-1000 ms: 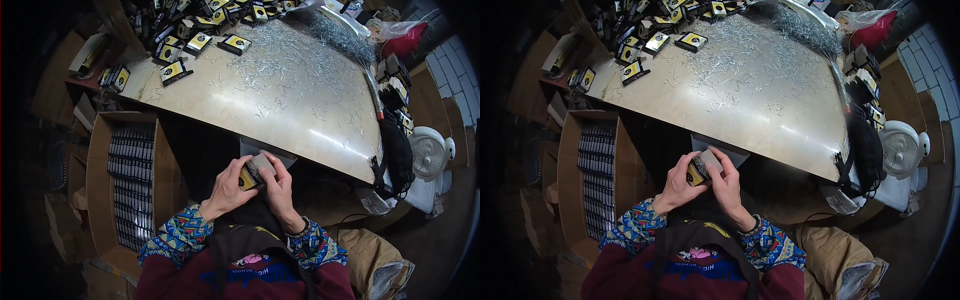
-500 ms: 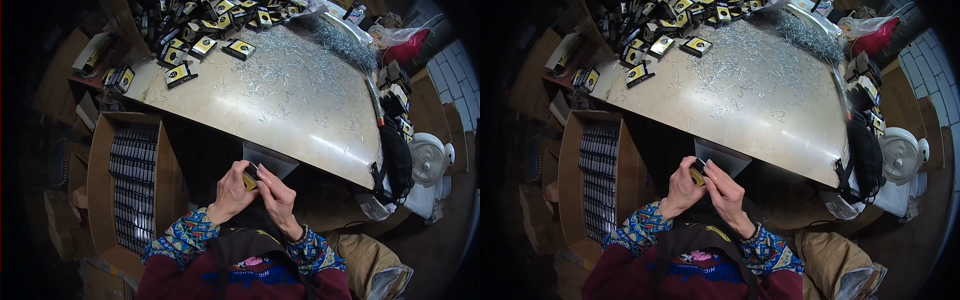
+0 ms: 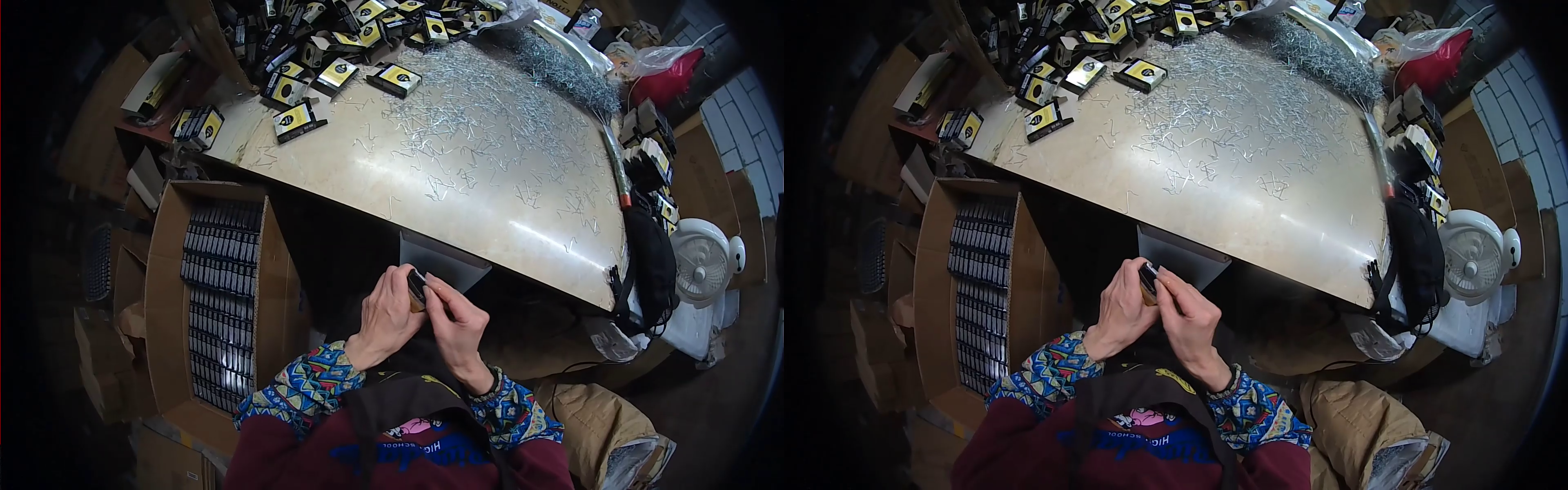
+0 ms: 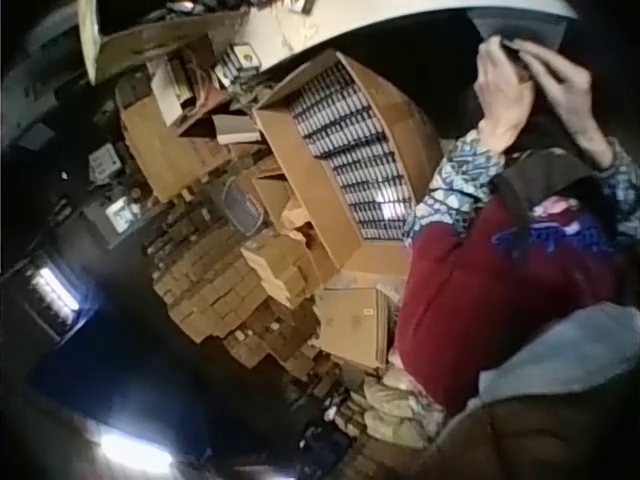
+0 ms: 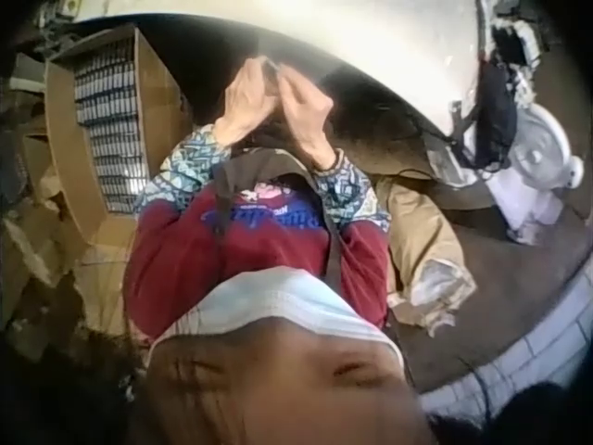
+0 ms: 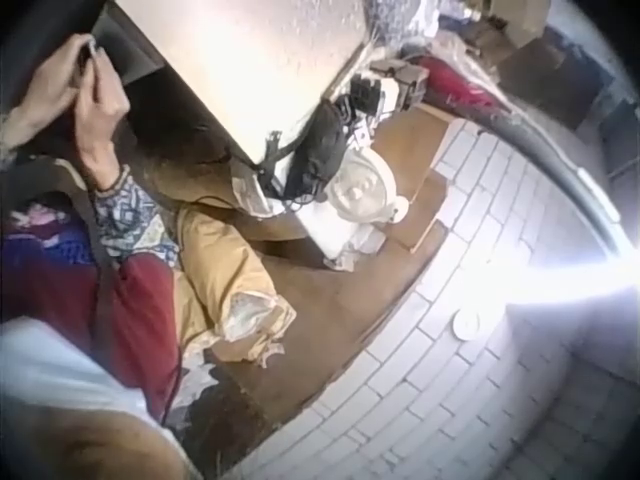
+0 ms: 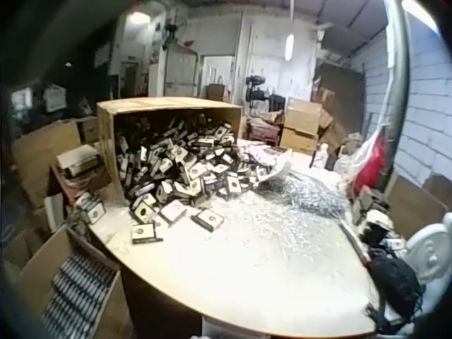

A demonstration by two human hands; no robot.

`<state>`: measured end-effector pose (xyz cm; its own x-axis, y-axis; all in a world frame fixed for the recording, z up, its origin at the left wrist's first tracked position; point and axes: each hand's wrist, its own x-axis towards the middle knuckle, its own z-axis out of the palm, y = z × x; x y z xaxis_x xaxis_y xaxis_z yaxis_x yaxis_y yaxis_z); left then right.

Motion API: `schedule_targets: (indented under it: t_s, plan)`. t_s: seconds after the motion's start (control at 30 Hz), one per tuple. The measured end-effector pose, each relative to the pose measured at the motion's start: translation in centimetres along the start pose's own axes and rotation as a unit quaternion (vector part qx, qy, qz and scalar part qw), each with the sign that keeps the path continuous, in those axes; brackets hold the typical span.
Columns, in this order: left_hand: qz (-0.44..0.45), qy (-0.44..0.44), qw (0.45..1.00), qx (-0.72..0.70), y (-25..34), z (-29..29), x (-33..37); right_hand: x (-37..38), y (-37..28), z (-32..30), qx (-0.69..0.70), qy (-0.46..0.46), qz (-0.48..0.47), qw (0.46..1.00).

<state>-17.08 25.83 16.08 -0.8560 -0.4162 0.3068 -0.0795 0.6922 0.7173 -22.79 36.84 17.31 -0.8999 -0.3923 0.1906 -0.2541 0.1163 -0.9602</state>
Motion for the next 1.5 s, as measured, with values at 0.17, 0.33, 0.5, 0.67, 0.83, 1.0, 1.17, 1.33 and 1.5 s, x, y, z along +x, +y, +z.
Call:
schedule_targets:
  t_s: [0.17, 0.33, 0.5, 0.67, 0.83, 1.0, 1.17, 1.33, 1.5]
  plan:
    - [-0.011, -0.003, 0.999, -0.044, 0.1, -0.1, 0.4, 0.3, 0.1, 0.1, -0.139, 0.001, -0.247, 0.959]
    - [-0.001, 0.019, 0.999, -0.039, 0.6, 0.2, 1.7, 1.6, -0.2, -0.5, -0.097, -0.001, -0.229, 0.969]
    - [0.004, 0.046, 0.998, -0.033, 1.1, 0.6, 2.5, 2.3, 0.3, -0.5, -0.132, 0.02, -0.273, 0.953]
    - [-0.012, 0.034, 0.999, -0.039, 1.0, 0.6, 2.3, 2.5, -0.7, -1.4, -0.055, -0.012, -0.126, 0.99]
    - [-0.033, -0.004, 0.998, -0.053, 0.7, 0.2, 2.4, 3.6, -0.4, -3.1, 0.107, -0.048, 0.122, 0.986]
    - [-0.062, -0.051, 0.997, -0.019, 0.9, -0.2, 2.2, 3.9, -0.8, -3.4, 0.114, -0.157, 0.139, 0.971]
    - [-0.048, -0.057, 0.997, -0.008, 1.2, 0.4, 1.8, 3.8, -0.6, -3.2, 0.082, -0.118, 0.162, 0.976]
    - [-0.021, -0.046, 0.999, 0.003, 1.2, 0.2, 1.7, 3.7, -0.9, -3.0, 0.105, -0.082, 0.18, 0.975]
    - [0.017, -0.013, 1.0, 0.003, 0.6, 0.2, 1.7, 4.1, -1.0, -2.4, 0.16, -0.069, 0.185, 0.967]
